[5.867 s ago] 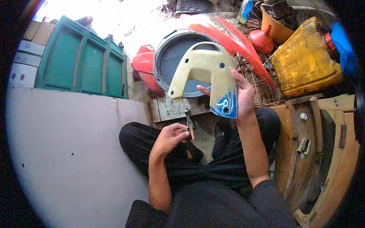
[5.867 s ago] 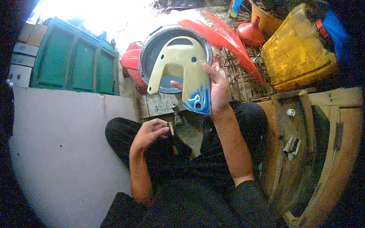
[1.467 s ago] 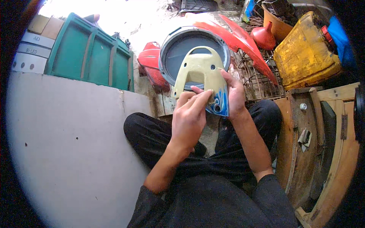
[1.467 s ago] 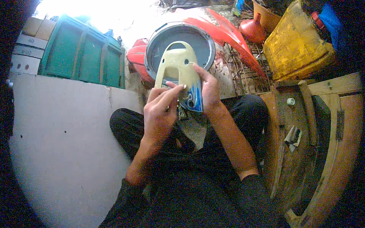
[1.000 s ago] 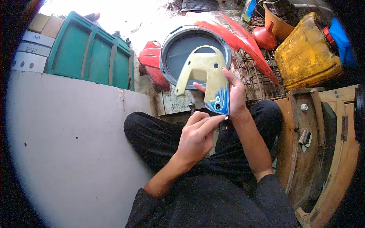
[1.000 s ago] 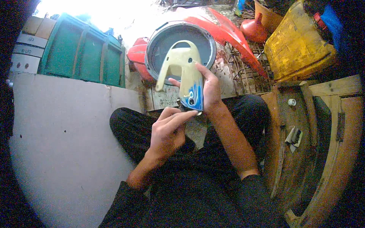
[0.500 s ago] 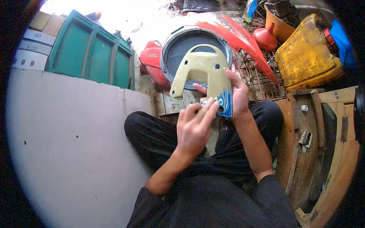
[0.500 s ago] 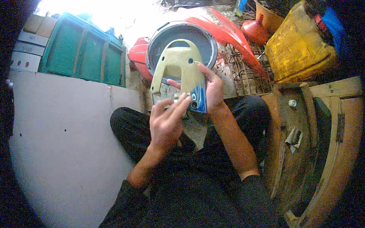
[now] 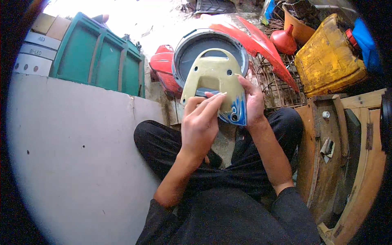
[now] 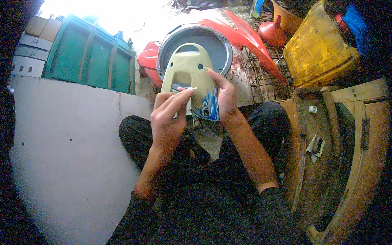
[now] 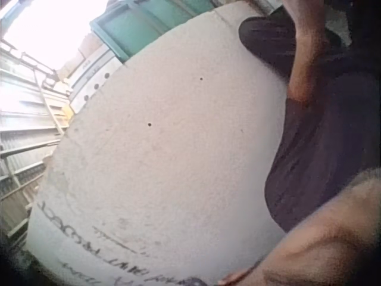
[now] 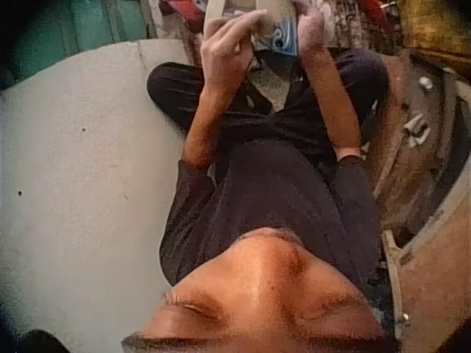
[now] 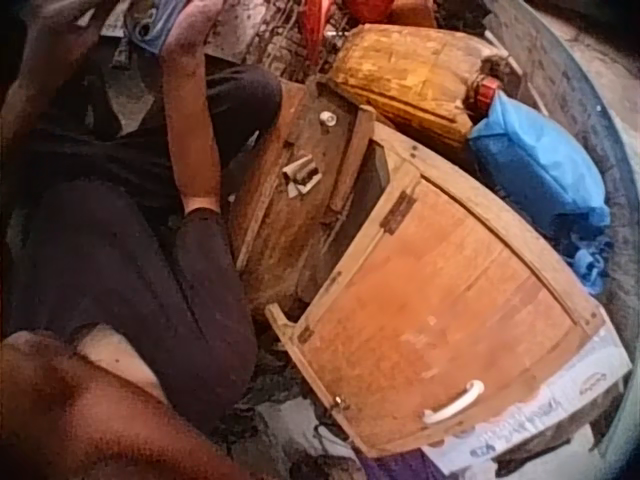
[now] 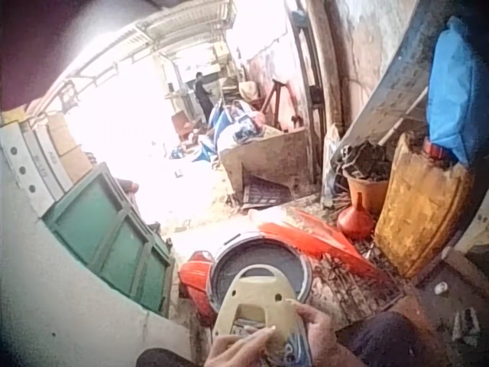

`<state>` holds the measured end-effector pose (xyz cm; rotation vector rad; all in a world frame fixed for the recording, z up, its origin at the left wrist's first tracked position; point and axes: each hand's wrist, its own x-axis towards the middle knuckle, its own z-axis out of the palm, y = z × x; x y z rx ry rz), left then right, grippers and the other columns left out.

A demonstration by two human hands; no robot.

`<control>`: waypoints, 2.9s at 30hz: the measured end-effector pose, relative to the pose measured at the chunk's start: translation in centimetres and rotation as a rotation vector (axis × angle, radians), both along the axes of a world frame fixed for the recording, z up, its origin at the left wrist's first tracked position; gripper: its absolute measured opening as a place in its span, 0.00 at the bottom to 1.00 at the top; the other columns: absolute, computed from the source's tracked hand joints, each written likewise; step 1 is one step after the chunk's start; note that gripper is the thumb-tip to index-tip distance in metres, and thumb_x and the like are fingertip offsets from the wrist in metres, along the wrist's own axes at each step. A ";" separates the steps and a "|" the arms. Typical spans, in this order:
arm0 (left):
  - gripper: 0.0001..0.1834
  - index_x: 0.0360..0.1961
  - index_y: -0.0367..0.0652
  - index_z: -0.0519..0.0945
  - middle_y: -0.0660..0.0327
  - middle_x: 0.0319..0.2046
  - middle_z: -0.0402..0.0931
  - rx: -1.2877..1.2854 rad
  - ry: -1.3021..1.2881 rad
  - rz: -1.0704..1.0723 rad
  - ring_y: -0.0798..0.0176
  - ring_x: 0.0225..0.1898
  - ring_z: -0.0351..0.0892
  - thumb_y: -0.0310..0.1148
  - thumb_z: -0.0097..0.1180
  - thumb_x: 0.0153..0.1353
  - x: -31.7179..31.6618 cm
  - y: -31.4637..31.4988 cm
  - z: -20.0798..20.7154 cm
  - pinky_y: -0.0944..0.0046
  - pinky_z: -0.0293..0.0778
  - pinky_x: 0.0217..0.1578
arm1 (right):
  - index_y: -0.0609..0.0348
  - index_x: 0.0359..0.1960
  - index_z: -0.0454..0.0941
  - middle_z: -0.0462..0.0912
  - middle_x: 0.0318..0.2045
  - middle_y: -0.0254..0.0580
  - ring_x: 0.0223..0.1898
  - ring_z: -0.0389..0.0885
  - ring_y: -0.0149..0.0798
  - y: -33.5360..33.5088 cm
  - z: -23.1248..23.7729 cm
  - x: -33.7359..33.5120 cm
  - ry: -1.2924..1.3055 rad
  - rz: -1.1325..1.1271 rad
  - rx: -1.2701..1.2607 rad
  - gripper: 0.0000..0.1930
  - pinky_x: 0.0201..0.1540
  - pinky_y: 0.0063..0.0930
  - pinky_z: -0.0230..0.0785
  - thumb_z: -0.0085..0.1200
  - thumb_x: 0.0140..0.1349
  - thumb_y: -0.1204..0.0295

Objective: The person sands the surface of a plastic motorcycle fairing piece using a piece of sandpaper while holding the part by hand above a bucket of water.

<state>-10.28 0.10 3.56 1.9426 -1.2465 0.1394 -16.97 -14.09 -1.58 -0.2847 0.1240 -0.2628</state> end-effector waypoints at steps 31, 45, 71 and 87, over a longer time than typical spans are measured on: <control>0.24 0.48 0.45 0.84 0.66 0.48 0.83 0.121 -0.159 -0.052 0.63 0.38 0.75 0.23 0.60 0.46 -4.3 3.6 -3.0 0.64 0.69 0.38 | 0.68 0.63 0.63 0.72 0.60 0.57 0.61 0.71 0.53 0.4 0.3 0.5 0.055 -0.129 0.076 0.25 0.66 0.62 0.61 0.40 0.70 0.64; 0.22 0.48 0.42 0.83 0.61 0.46 0.83 -0.046 -0.050 0.109 0.56 0.39 0.77 0.18 0.59 0.49 -1.4 0.6 -1.0 0.58 0.73 0.43 | 0.69 0.62 0.65 0.76 0.55 0.61 0.52 0.79 0.60 0.6 -0.3 0.1 0.063 -0.025 -0.010 0.26 0.59 0.54 0.70 0.38 0.71 0.60; 0.10 0.43 0.34 0.83 0.56 0.36 0.86 0.379 0.869 -0.072 0.67 0.38 0.83 0.24 0.58 0.61 3.9 5.7 -9.1 0.66 0.77 0.43 | 0.64 0.65 0.62 0.74 0.58 0.55 0.58 0.75 0.52 -1.2 1.1 -0.7 0.151 -0.198 -0.168 0.26 0.62 0.56 0.68 0.40 0.72 0.60; 0.11 0.40 0.50 0.87 0.57 0.34 0.86 0.909 0.388 -0.167 0.61 0.35 0.85 0.34 0.58 0.56 13.5 0.7 -27.1 0.59 0.79 0.39 | 0.64 0.66 0.61 0.71 0.61 0.56 0.57 0.75 0.56 -1.7 -1.7 -1.9 0.193 -0.391 -0.089 0.27 0.62 0.55 0.68 0.41 0.72 0.59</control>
